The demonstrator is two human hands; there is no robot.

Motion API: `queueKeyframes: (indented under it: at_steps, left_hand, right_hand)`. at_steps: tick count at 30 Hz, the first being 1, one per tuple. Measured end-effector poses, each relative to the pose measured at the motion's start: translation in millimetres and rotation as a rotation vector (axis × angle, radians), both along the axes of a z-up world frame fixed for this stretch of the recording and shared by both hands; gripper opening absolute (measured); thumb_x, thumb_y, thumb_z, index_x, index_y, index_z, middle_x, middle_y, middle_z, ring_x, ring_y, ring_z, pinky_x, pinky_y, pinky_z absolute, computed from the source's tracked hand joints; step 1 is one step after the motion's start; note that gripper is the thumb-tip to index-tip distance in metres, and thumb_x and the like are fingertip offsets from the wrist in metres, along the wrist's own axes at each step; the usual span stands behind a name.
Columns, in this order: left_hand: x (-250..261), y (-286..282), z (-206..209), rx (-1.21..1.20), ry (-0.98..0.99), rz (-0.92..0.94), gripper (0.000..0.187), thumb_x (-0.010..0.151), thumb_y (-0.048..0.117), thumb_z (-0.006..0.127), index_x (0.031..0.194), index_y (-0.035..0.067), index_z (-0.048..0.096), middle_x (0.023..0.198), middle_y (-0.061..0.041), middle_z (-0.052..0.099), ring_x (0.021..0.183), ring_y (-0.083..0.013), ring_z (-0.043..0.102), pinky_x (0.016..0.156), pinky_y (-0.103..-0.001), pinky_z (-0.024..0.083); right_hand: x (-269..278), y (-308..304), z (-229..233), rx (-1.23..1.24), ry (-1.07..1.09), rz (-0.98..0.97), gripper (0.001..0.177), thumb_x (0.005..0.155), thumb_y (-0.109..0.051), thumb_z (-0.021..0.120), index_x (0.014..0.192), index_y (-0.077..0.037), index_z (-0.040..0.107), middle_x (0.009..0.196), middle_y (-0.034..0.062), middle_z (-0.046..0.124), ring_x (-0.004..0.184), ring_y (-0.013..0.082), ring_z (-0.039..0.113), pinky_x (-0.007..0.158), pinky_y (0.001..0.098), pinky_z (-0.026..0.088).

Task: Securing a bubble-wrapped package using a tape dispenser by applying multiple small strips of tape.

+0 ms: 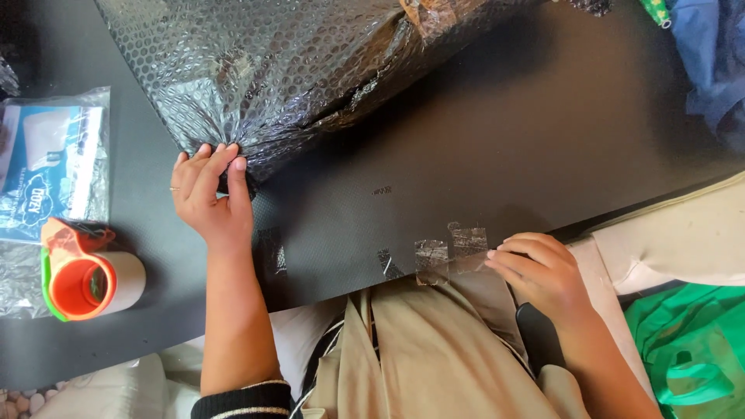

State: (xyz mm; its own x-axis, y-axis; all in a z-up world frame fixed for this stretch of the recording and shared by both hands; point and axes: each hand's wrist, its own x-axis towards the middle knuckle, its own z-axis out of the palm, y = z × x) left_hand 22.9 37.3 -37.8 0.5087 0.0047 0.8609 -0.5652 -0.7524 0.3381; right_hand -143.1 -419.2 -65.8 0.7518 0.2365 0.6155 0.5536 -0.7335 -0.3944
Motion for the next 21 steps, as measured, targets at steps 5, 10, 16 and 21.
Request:
queueKeyframes:
  at_steps: [5, 10, 16, 21]
  left_hand:
    - [0.4, -0.1, 0.1, -0.012, 0.014, -0.003, 0.01, 0.101, 0.014, 0.083, 0.108, 0.007, 0.084, 0.101, -0.008, 0.075, 0.107, -0.0296, 0.068, 0.113, -0.044, 0.038]
    - [0.2, 1.2, -0.4, 0.005, 0.03, 0.014, 0.01, 0.1, 0.015, 0.083, 0.107, 0.007, 0.084, 0.101, -0.008, 0.075, 0.105, -0.0294, 0.069, 0.112, -0.044, 0.04]
    - [0.0, -2.2, 1.1, -0.027, 0.017, 0.006, 0.01, 0.1, 0.015, 0.083, 0.107, 0.008, 0.084, 0.101, -0.007, 0.075, 0.107, -0.0286, 0.069, 0.112, -0.044, 0.039]
    - [1.1, -3.2, 3.7, -0.032, 0.005, -0.002, 0.01, 0.1, 0.016, 0.082, 0.107, 0.009, 0.084, 0.1, -0.006, 0.074, 0.106, -0.0283, 0.069, 0.112, -0.043, 0.039]
  right_hand:
    - [6.9, -0.4, 2.0, 0.085, 0.125, 0.028, 0.011, 0.087, -0.005, 0.078, 0.082, -0.014, 0.078, 0.084, -0.0006, 0.075, 0.087, 0.0203, 0.075, 0.08, 0.0316, 0.061]
    - [21.1, -0.5, 7.5, 0.059, 0.286, -0.045, 0.008, 0.087, -0.01, 0.078, 0.092, -0.017, 0.078, 0.088, -0.0024, 0.078, 0.084, 0.0198, 0.076, 0.078, 0.0329, 0.06]
    - [39.8, 7.2, 33.8, 0.011, 0.549, -0.154, 0.012, 0.094, -0.009, 0.07, 0.101, -0.018, 0.072, 0.08, 0.0021, 0.078, 0.074, 0.0234, 0.076, 0.072, 0.0379, 0.06]
    - [63.7, -0.3, 29.4, 0.211, 0.71, -0.149, 0.013, 0.098, -0.001, 0.063, 0.099, -0.012, 0.068, 0.079, 0.0067, 0.078, 0.059, 0.0226, 0.075, 0.06, 0.0357, 0.06]
